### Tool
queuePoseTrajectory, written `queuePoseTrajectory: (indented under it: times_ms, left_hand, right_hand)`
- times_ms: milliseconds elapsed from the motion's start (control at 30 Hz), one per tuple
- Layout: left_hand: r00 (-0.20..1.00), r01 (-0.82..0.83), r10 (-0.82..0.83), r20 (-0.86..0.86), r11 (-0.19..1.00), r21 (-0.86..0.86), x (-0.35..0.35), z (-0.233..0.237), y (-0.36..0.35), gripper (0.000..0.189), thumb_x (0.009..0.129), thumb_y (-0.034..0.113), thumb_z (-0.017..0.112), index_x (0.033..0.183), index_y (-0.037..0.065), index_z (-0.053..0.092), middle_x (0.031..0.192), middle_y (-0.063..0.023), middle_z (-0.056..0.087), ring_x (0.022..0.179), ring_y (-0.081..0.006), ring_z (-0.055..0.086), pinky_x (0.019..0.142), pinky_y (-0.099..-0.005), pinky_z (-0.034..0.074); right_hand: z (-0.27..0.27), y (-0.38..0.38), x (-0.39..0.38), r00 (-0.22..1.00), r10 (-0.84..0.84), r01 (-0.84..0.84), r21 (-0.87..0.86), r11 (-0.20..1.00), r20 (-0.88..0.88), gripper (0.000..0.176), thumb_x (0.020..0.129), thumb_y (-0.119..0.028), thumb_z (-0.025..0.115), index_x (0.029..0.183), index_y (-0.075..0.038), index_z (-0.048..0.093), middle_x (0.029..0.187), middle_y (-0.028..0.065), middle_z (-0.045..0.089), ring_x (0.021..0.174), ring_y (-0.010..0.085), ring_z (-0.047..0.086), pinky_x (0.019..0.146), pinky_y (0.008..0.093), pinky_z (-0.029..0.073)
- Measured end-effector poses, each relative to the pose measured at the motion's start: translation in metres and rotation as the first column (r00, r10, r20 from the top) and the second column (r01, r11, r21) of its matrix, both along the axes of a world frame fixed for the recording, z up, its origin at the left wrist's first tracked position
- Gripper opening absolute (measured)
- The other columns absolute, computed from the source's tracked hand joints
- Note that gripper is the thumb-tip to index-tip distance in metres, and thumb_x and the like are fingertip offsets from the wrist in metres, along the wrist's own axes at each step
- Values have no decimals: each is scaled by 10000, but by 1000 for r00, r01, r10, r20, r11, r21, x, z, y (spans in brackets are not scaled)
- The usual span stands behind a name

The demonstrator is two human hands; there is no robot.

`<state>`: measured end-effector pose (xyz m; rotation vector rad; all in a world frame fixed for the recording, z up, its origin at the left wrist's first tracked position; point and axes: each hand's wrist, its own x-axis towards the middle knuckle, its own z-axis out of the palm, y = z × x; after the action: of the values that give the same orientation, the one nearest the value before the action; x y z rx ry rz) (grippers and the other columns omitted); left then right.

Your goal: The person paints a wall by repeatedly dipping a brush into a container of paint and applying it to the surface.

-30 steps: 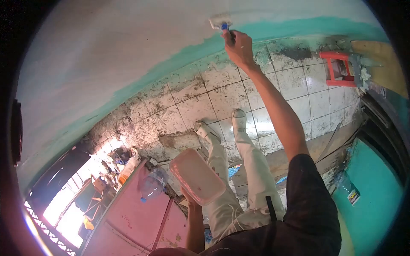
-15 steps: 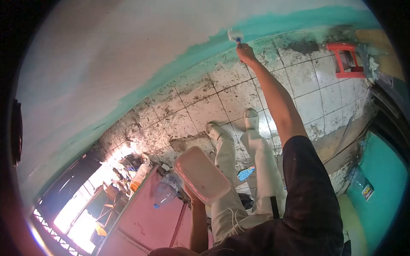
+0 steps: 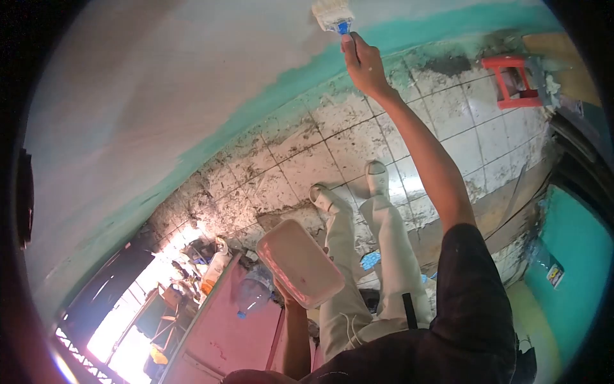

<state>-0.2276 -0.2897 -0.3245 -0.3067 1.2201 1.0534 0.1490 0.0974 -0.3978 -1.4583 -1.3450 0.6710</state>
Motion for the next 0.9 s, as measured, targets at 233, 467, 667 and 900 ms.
queuePoseTrajectory:
  times_ms: [233,467,667,900]
  left_hand:
    - [967,123,-93,-237,986,115,-6,-4,-3,444,1063,371,371,1339,54,512,1202,-91,610,1069,-230,613,895,-372,534]
    - [972,45,-81,-220,985,-164,35,74,56,470,1069,393,350,1378,66,485,1247,-87,601,1121,-236,604,942,-385,519]
    - [981,195,-191,-42,941,277,30,103,69,467,1076,384,341,1403,77,471,1309,-82,572,1168,-230,587,979,-391,509]
    - [980,198,-179,-90,934,297,-3,108,62,483,1078,402,351,1416,78,472,1316,-84,579,1172,-224,587,998,-385,496]
  right_hand:
    - [-200,7,18,983,-125,182,-689,701,132,508,1055,-421,419,879,4,633,645,143,576,507,263,528,572,438,496]
    - [62,17,12,982,-96,-25,-610,792,-165,454,1045,-402,496,823,-18,592,579,4,500,449,90,412,413,303,325]
    - [292,-13,-12,994,4,-43,-357,933,-109,458,1051,-424,482,796,-52,559,544,-25,432,450,51,368,412,260,286]
    - [181,15,-13,993,-55,64,-95,993,100,459,1074,-405,349,932,-16,547,607,144,528,546,370,540,566,478,418]
